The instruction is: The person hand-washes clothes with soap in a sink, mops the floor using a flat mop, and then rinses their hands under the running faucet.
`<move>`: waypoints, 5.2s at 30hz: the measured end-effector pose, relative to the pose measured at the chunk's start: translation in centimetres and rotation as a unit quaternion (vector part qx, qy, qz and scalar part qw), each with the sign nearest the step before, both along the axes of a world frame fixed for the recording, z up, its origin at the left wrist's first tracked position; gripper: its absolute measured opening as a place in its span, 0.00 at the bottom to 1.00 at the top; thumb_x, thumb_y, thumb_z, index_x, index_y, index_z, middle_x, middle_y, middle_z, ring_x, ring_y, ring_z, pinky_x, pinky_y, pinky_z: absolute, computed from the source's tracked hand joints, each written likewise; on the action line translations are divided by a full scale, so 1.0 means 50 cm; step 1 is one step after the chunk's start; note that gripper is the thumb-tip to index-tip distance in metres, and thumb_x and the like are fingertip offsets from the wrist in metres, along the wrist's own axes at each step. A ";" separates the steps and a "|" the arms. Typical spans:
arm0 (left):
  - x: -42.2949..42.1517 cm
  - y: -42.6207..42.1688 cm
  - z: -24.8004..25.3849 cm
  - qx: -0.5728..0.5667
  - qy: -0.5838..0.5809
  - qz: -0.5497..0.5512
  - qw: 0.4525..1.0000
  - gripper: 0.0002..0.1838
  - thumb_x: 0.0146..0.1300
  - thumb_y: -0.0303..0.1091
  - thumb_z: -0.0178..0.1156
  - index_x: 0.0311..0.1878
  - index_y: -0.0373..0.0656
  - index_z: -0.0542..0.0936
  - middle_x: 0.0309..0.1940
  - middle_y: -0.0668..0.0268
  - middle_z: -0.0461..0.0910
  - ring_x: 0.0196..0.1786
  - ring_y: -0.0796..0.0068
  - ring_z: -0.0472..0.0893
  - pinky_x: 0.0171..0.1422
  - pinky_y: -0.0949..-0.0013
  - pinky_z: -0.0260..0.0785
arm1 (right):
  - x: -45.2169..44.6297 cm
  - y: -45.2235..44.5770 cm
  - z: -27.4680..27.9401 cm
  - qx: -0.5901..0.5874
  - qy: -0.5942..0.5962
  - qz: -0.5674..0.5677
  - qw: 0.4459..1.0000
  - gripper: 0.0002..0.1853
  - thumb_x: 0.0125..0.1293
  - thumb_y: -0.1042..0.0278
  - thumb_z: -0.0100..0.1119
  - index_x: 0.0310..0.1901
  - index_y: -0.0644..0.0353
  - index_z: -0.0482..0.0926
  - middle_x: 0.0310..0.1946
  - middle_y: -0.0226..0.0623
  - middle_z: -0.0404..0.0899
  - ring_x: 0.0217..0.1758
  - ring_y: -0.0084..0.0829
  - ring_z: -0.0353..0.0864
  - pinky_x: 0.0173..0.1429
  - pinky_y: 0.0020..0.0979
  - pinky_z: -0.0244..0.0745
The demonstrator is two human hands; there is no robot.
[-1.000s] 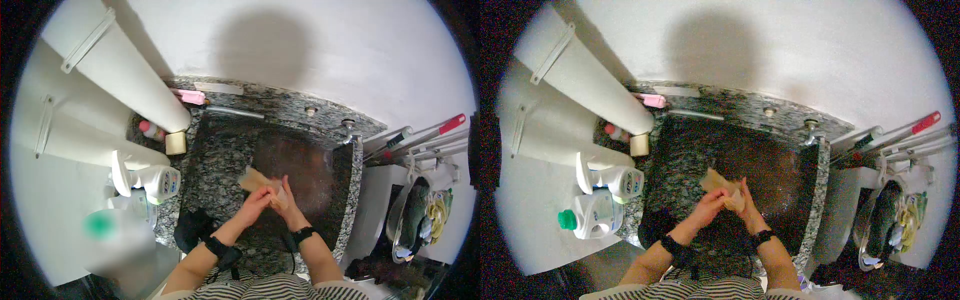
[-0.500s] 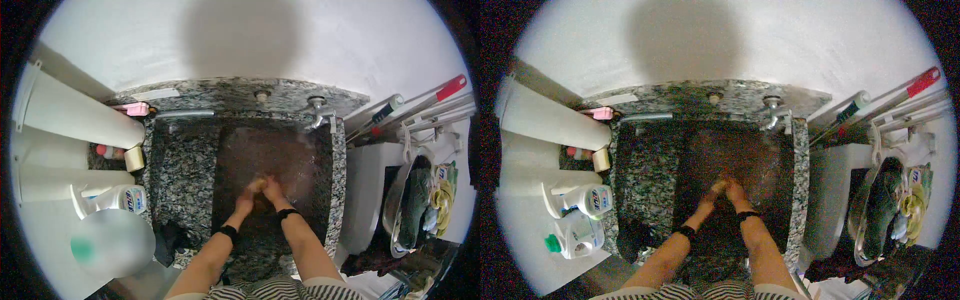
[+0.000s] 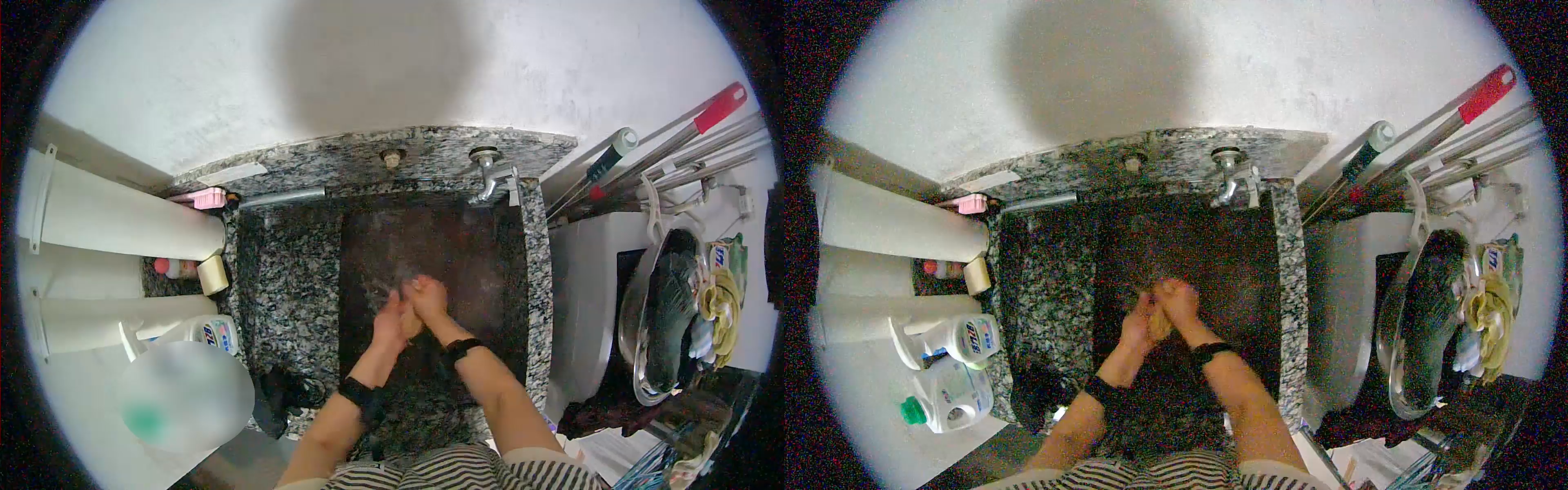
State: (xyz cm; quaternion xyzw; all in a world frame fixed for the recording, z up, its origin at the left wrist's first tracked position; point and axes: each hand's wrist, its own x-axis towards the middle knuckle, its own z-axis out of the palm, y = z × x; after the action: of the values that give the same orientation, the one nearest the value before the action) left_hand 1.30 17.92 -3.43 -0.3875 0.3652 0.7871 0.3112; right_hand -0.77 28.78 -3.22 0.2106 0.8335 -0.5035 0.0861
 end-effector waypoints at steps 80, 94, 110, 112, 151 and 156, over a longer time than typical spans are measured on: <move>0.070 -0.138 0.107 0.174 0.064 -0.195 0.963 0.17 0.60 0.47 0.55 0.48 0.48 0.72 0.38 0.67 0.77 0.40 0.74 0.77 0.44 0.70 0.72 | 0.037 0.031 0.086 0.030 0.155 0.205 0.966 0.17 0.55 0.59 0.58 0.43 0.59 0.74 0.41 0.43 0.73 0.46 0.43 0.70 0.53 0.39 0.62; 0.164 -0.224 0.111 0.256 -0.086 -0.004 0.963 0.13 0.56 0.41 0.61 0.39 0.44 0.73 0.32 0.60 0.76 0.35 0.64 0.77 0.36 0.67 0.73 | -0.088 -0.103 0.076 -0.321 -0.188 0.087 0.924 0.36 0.49 0.51 0.64 0.57 0.63 0.65 0.40 0.35 0.73 0.39 0.26 0.71 0.41 0.24 0.67; 0.140 -0.368 0.341 0.292 0.090 0.012 0.952 0.23 0.55 0.31 0.57 0.54 0.35 0.66 0.42 0.61 0.72 0.40 0.74 0.74 0.43 0.76 0.69 | -0.033 -0.305 0.181 -0.361 -0.171 0.269 0.876 0.51 0.53 0.29 0.48 0.68 0.57 0.44 0.64 0.48 0.56 0.63 0.40 0.61 0.64 0.42 0.57; 0.133 -0.346 0.358 0.411 0.051 0.058 0.908 0.24 0.55 0.31 0.56 0.55 0.35 0.64 0.39 0.61 0.71 0.36 0.74 0.73 0.39 0.77 0.70 | 0.008 -0.300 0.222 -0.460 -0.219 0.243 0.825 0.51 0.52 0.24 0.42 0.68 0.55 0.45 0.65 0.47 0.54 0.64 0.41 0.61 0.65 0.43 0.55; 0.183 -0.215 0.267 -0.528 0.432 -0.417 0.601 0.13 0.54 0.37 0.56 0.42 0.44 0.76 0.40 0.58 0.78 0.38 0.55 0.79 0.41 0.57 0.71 | 0.144 -0.218 0.290 -0.151 0.189 -0.012 0.970 0.09 0.65 0.63 0.48 0.31 0.58 0.73 0.23 0.27 0.69 0.26 0.20 0.67 0.31 0.23 0.65; 0.158 -0.358 0.472 -0.630 0.353 -0.442 0.532 0.22 0.50 0.41 0.61 0.49 0.44 0.73 0.47 0.63 0.77 0.45 0.58 0.76 0.44 0.61 0.70 | 0.052 0.115 0.264 -0.141 0.341 -0.142 0.918 0.03 0.58 0.73 0.57 0.30 0.57 0.72 0.29 0.28 0.73 0.34 0.21 0.70 0.42 0.25 0.69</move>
State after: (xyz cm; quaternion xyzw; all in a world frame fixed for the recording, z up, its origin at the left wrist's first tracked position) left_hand 9.22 0.04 20.15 0.0371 0.9715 0.1879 0.1397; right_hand 1.83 34.55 9.99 0.1279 0.6938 -0.6641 -0.2474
